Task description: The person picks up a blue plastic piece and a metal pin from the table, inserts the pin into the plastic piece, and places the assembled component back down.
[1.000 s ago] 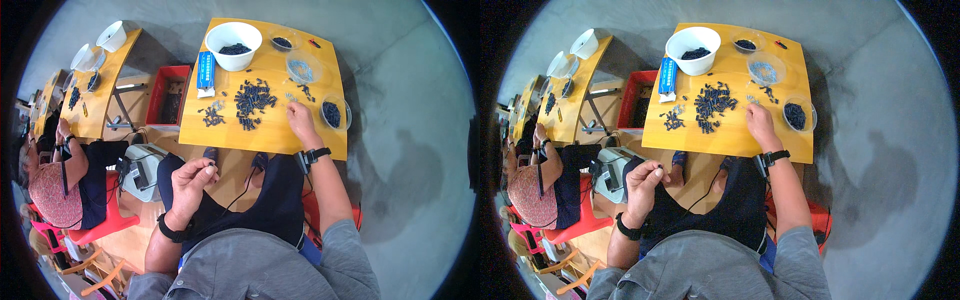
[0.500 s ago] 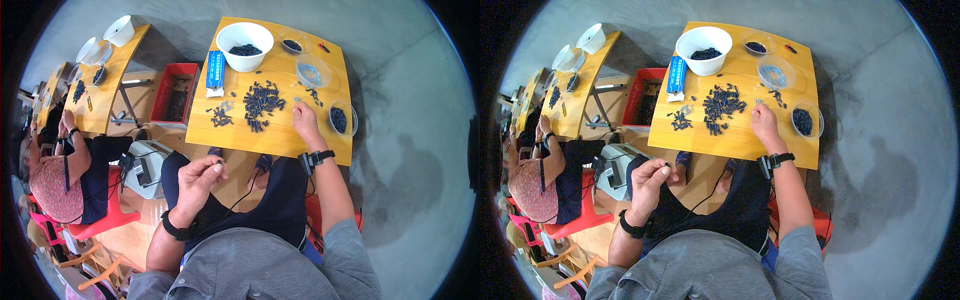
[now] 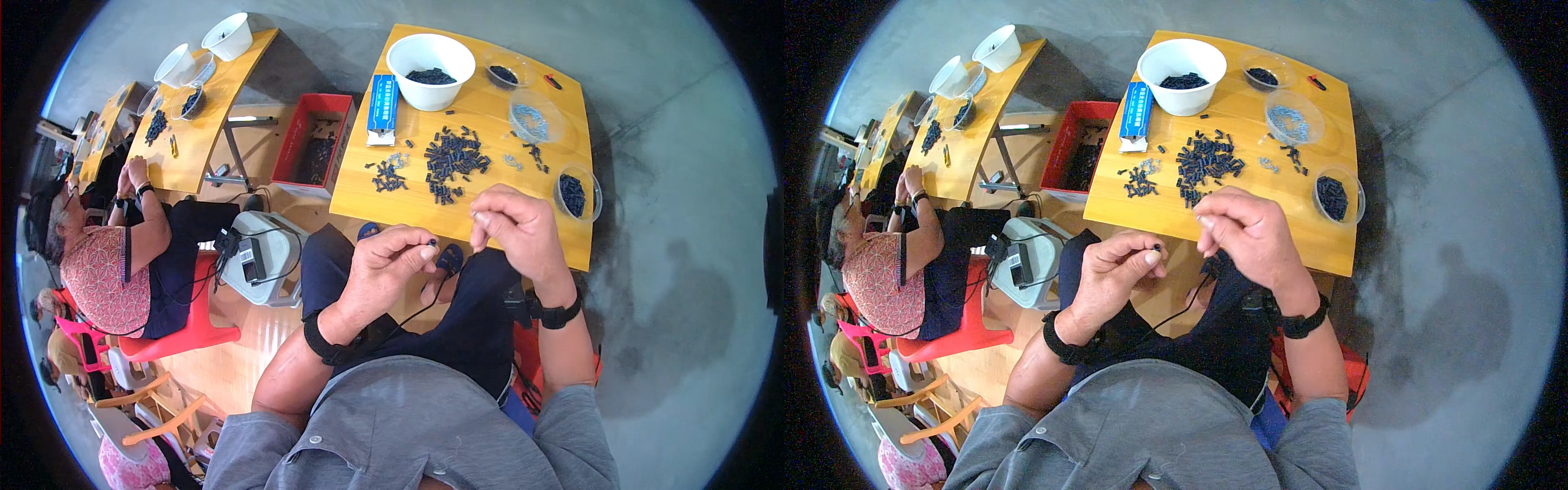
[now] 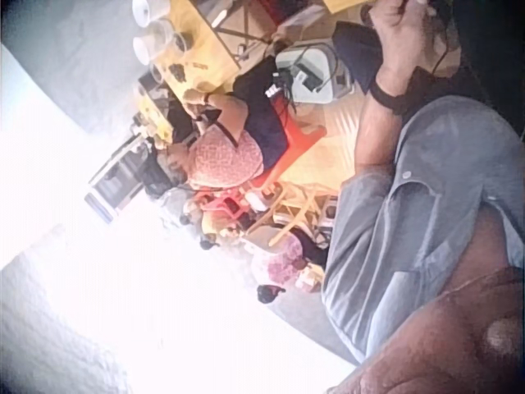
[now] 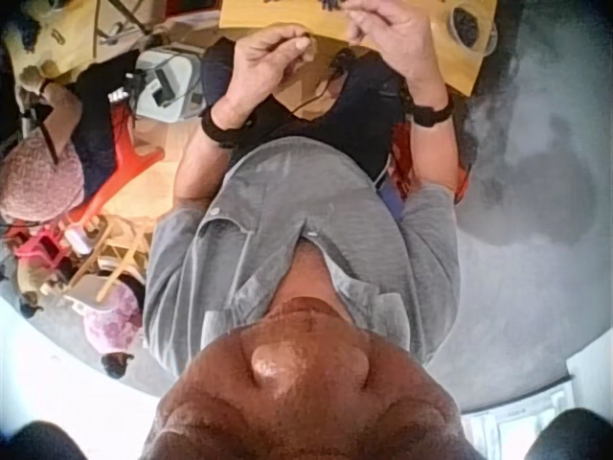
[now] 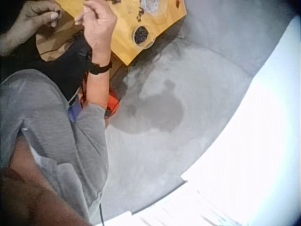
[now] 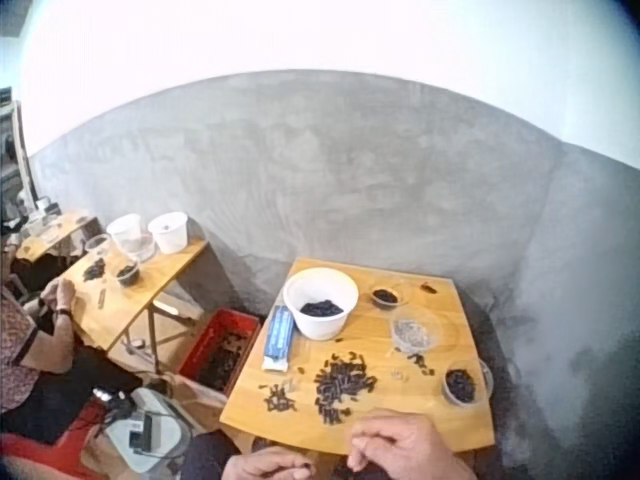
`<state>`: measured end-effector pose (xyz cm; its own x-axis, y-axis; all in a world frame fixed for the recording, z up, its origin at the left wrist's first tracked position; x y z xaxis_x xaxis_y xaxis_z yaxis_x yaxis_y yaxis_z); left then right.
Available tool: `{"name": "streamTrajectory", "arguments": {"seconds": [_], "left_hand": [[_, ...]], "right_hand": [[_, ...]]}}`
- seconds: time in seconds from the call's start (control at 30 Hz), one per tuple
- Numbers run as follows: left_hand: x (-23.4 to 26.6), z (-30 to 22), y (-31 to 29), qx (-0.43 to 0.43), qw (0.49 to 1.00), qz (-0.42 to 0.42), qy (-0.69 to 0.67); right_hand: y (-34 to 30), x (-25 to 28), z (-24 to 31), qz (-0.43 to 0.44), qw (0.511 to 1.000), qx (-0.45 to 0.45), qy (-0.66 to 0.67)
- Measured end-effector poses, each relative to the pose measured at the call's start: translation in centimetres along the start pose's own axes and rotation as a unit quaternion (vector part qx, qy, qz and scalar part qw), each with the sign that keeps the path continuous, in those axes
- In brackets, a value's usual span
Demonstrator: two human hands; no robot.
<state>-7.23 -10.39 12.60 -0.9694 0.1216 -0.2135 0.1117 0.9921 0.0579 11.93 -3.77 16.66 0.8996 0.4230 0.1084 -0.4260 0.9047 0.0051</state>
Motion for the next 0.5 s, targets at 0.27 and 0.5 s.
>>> {"name": "streamTrajectory", "arguments": {"seconds": [0.27, 0.5], "left_hand": [[-0.6, -1.2, -0.8, -0.037, 0.999, 0.016, 0.031], [-1.1, -2.1, -1.5, 0.015, 0.999, 0.02, 0.032]], "right_hand": [[-1.8, -1.9, 2.9, 0.087, 0.996, -0.022, 0.017], [-2.1, -2.6, 3.3, 0.099, 0.992, 0.034, -0.075]]}}
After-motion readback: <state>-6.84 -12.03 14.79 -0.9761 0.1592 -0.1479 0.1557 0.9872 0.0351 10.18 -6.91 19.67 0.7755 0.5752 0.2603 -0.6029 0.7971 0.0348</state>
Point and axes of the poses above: each hand's wrist, its own y-axis towards the middle knuckle, its own x-axis out of the back of the hand, z = x × y, the point moved 2 cm from there along y, towards the middle knuckle, and after that the axes turned 5 degrees about -x, right-handed, at the moved point
